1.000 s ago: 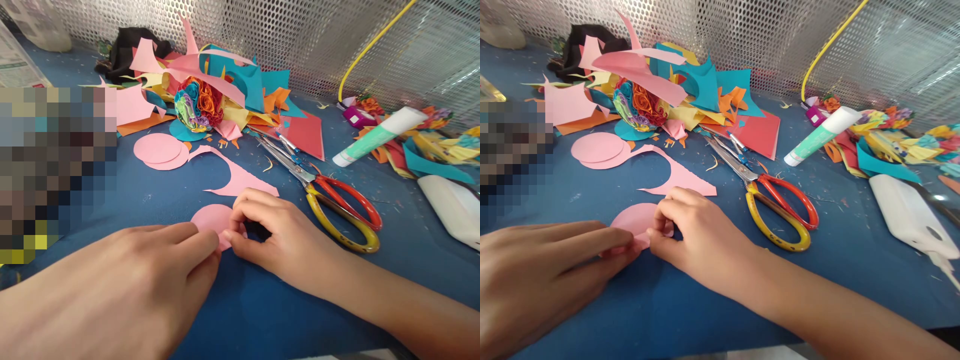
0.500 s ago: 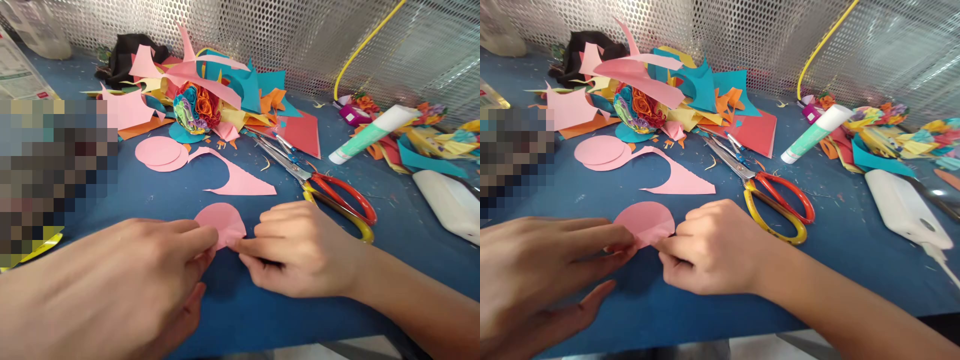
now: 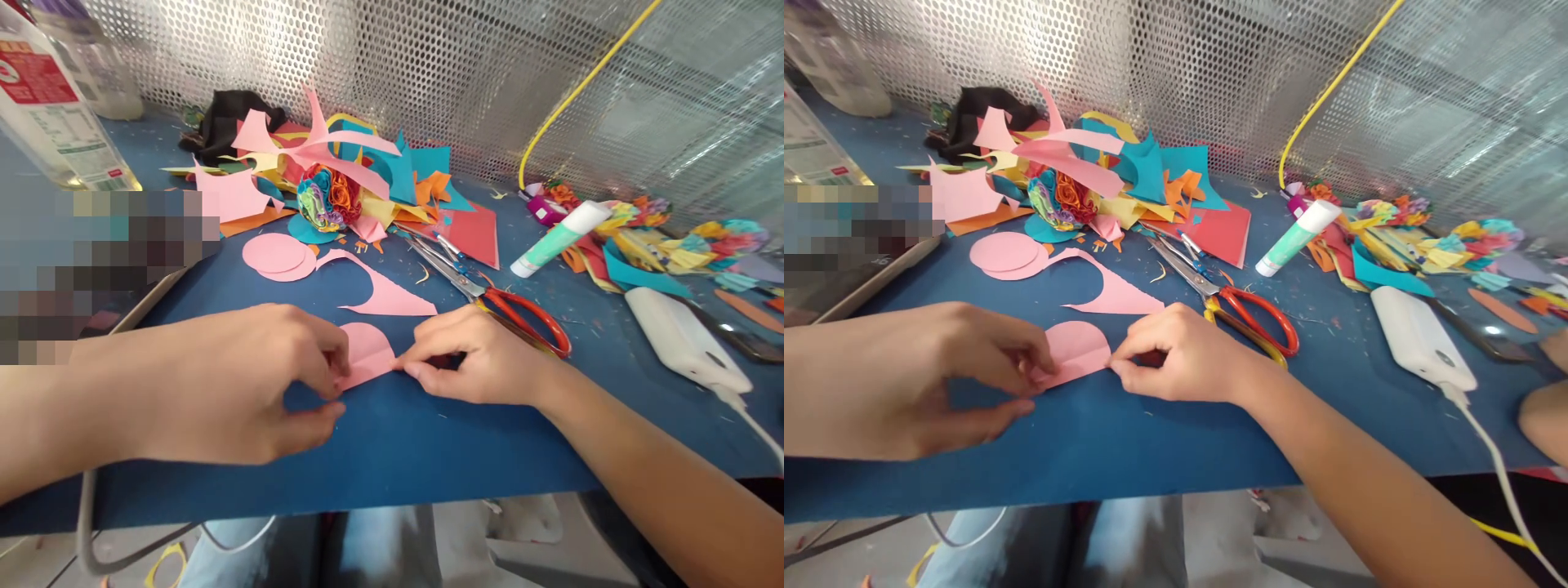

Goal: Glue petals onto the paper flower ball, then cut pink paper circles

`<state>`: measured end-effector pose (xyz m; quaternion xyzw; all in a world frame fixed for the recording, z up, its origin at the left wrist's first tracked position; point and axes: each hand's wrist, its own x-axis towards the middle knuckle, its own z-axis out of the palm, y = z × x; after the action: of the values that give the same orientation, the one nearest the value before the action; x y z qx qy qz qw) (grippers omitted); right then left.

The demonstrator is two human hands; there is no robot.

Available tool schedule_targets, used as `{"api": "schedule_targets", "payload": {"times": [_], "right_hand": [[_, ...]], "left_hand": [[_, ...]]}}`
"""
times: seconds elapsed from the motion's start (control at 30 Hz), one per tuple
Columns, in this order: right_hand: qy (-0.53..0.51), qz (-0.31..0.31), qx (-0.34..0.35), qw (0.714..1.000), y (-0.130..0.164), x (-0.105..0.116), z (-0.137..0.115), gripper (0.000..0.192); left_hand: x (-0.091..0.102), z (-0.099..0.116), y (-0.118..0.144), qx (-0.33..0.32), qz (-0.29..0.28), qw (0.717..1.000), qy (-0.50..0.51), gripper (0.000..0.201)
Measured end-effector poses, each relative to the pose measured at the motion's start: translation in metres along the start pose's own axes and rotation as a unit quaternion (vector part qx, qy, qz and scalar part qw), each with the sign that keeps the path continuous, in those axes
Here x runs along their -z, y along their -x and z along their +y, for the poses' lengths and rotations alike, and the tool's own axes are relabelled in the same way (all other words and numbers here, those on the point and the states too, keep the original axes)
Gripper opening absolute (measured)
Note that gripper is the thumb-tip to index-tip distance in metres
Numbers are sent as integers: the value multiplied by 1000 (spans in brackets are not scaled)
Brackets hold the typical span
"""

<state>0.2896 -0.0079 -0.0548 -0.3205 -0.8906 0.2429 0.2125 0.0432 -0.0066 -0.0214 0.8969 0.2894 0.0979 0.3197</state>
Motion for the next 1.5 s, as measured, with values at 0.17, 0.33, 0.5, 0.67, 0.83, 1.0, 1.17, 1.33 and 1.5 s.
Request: {"api": "schedule_targets", "payload": {"times": [0.17, 0.33, 0.5, 0.67, 0.83, 1.0, 1.17, 1.33, 1.5], "right_hand": [[21, 15, -32, 999, -7, -10, -9, 22], [-30, 1, -4, 1000, -13, -14, -16, 7], [-18, 9, 76, 997, -13, -14, -16, 8], [72, 111, 216, 968, -8, -14, -22, 26], [144, 140, 254, 946, -5, -11, -24, 16], [270, 197, 242, 911, -4, -9, -23, 15], [181, 245, 183, 935, -8, -16, -27, 13], [-55, 288, 4, 956, -12, -20, -27, 10], [-192, 275, -87, 938, -9, -21, -27, 12]], "left_hand": [[-4, -3, -11, 50, -27, 998, -23, 16], [-9, -10, -14, 93, 106, 990, -11, 24], [-8, -15, -16, 129, 86, 987, 30, 27], [-6, -14, -16, 146, -1, 949, 279, 53], [-1, -8, -15, 164, -6, 909, 383, 46], [-2, -6, -17, 192, 64, 889, 410, 37], [-5, -2, -17, 171, 103, 895, 399, 21], [-4, 7, -16, 124, 123, 908, 380, 23], [-11, 7, -16, 130, 90, 914, 374, 31]]}}
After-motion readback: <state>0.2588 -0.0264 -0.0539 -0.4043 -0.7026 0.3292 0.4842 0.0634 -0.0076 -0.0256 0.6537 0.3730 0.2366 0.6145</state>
